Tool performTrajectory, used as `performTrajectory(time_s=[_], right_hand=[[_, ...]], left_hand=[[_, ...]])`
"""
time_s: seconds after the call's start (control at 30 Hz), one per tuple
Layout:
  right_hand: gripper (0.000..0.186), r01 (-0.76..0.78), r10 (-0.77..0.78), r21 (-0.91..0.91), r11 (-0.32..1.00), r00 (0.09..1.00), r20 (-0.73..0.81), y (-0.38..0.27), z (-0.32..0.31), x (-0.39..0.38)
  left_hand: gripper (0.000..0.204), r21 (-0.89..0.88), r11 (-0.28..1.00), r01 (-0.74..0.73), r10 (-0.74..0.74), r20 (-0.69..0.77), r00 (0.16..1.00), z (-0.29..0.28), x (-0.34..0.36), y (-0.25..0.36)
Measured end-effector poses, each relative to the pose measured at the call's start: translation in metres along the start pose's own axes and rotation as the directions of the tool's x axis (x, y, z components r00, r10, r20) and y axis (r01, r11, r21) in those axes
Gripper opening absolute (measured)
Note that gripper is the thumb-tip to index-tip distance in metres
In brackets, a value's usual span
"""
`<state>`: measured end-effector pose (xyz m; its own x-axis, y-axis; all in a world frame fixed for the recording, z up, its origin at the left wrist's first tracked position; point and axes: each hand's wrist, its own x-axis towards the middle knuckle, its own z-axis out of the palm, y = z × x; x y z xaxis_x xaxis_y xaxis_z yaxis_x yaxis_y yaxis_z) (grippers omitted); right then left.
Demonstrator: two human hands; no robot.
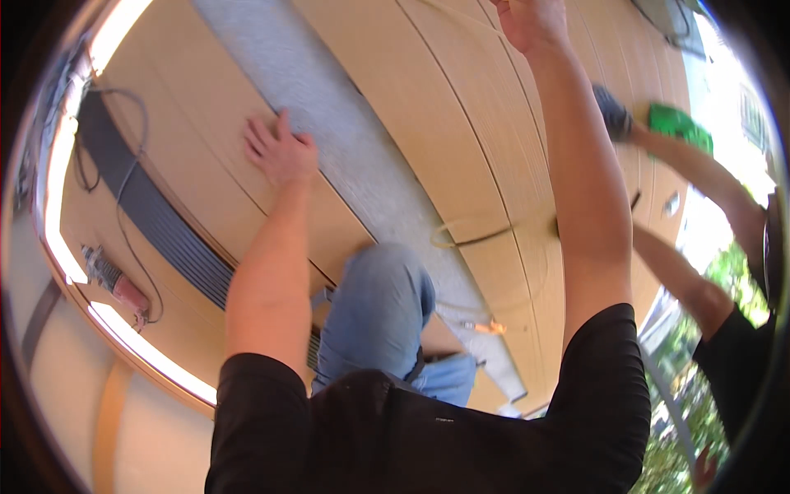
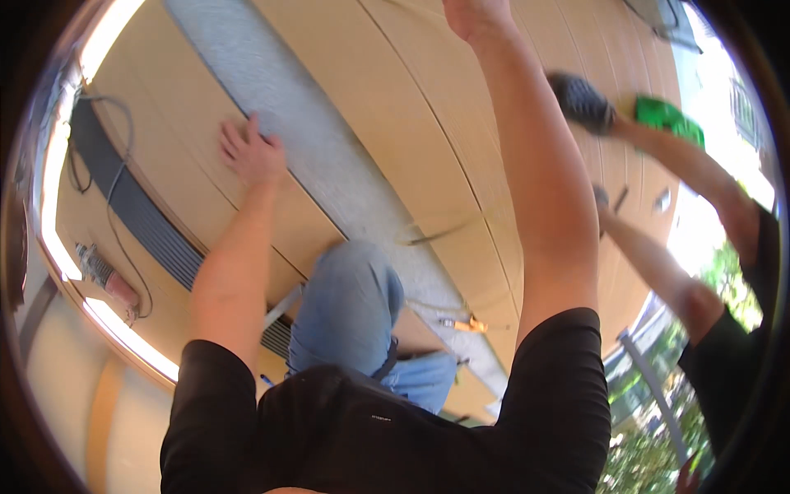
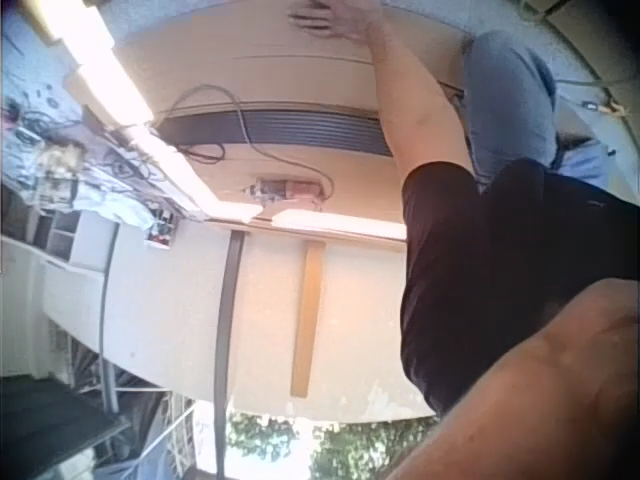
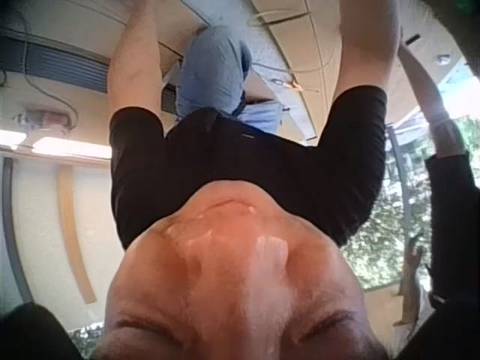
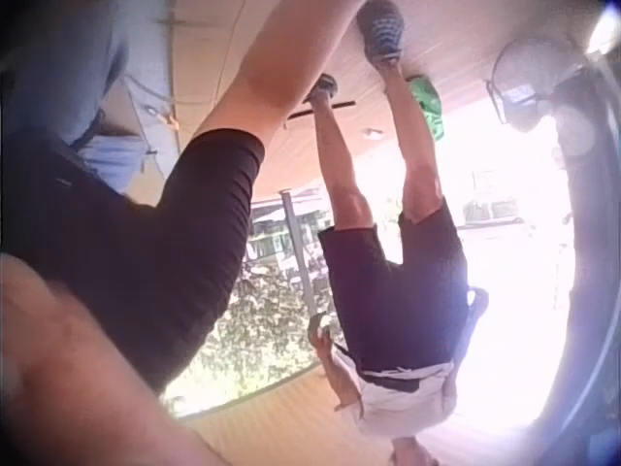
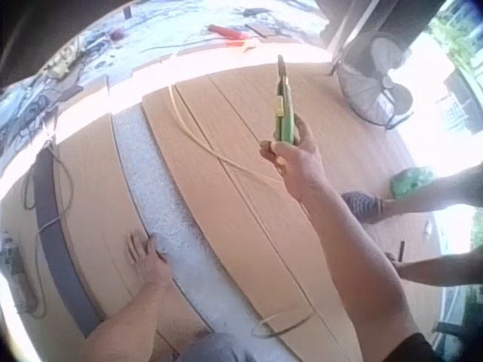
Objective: The person drills into the concrete base with a hammer drill, blows away debris using an air blow gun, inserts anchors and clips with a hammer and a utility knife, and assists in fitting decking boards into place.
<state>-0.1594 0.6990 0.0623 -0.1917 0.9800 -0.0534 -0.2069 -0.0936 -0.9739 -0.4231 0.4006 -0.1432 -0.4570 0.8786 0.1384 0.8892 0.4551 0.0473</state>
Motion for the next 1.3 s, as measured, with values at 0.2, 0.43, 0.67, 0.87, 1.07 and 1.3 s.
performTrajectory(time_s=[0.2, 0.43, 0.67, 0.87, 1.07, 1.3], right_hand=[[0.056, 0.297, -0.313, -0.171, 0.94, 0.947, -0.077, -0.141, -0.157, -0.338], [0.049, -0.317, -0.041, -0.367, 0.875, 0.706, -0.707, -0.052, -0.242, -0.723], [0.045, -0.783, 0.258, -0.433, 0.447, 0.576, -0.776, 0.059, -0.207, -0.93], [0.046, -0.719, 0.235, -0.262, 0.644, 0.511, -0.827, 0.085, -0.206, -0.933], [0.04, -0.607, 0.15, -0.277, 0.745, 0.557, -0.817, 0.071, -0.196, -0.944], [0.047, -0.463, -0.126, -0.752, 0.47, 0.808, -0.576, 0.105, -0.216, -0.975]], left_hand=[[0.058, 0.008, 0.999, -0.052, 0.053, -0.146, 0.988, 0.038, 0.005, -0.003], [0.056, 0.006, 0.998, -0.07, 0.07, -0.221, 0.973, 0.069, 0.012, -0.011], [0.012, -0.757, 0.546, -0.358, 0.235, -0.272, 0.933, -0.037, -0.201, 0.102], [0.035, -0.792, -0.071, -0.606, 0.987, -0.142, 0.07, -0.15, -0.555, 0.208], [0.012, -0.595, -0.126, -0.794, 0.991, -0.035, -0.131, -0.095, -0.602, 0.259], [0.037, -0.185, 0.083, -0.979, 0.995, 0.071, 0.071, -0.123, -0.366, 0.162]])
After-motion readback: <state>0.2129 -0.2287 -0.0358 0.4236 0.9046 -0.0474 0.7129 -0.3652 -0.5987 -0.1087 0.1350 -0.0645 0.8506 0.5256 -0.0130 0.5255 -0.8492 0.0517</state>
